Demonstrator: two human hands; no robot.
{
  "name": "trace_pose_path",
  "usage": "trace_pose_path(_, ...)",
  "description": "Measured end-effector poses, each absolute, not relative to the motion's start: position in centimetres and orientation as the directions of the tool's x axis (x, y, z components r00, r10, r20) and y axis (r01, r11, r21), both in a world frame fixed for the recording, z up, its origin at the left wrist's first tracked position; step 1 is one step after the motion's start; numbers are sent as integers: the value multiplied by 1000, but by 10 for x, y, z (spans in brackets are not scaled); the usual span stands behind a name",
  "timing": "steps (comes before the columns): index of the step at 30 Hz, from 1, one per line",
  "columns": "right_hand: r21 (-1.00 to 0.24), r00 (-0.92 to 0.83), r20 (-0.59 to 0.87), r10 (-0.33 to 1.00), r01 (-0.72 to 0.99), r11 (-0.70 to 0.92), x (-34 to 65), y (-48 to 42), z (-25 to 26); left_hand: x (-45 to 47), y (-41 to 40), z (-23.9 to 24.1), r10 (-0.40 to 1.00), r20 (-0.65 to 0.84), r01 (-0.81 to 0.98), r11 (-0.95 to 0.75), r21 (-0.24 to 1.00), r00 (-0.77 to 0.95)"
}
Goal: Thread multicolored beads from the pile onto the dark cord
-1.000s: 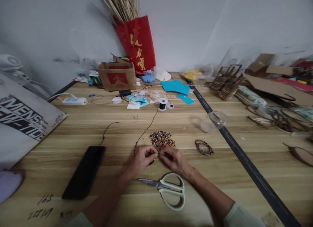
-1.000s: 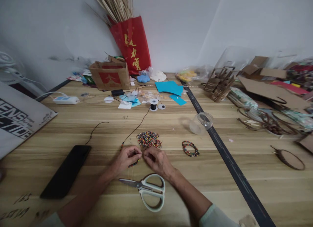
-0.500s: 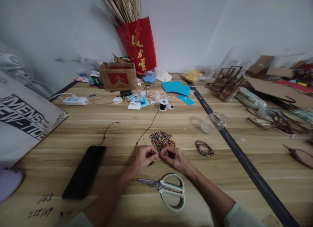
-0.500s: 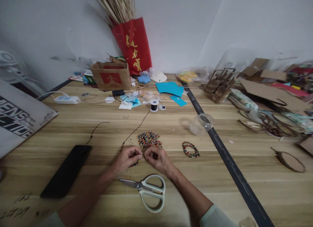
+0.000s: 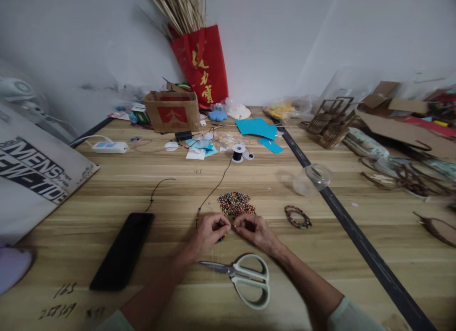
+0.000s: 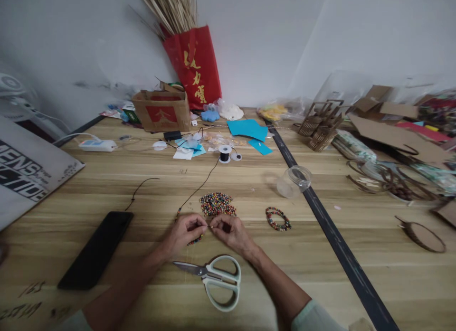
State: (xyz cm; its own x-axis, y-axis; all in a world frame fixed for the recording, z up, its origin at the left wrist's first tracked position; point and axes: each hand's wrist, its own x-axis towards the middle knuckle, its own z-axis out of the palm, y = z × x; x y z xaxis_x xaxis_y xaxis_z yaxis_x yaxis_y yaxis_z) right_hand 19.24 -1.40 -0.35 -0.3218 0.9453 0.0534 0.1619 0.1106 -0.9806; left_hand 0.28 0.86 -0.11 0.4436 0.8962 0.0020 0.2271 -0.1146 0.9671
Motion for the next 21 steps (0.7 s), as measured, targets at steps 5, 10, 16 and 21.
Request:
trace_pose_path(5,-980,-319,41,947,171,100,193,-13,-5,3,9,0,890,0,238,-122,964,456)
trace_pose_path(10,-984,-327,43,944,147,96,194,-13,-6,3,8,1,891,-9,248,-116,962,454)
trace_pose_path(16,-982,-317,48,947,156,102,193,-14,-4,4,6,0,897,-37,270,-93,958,441)
trace_pose_path(21,-987,-323,55,945,127,101,193,-14,-3,4,6,-2,897,-23,285,-116,951,442)
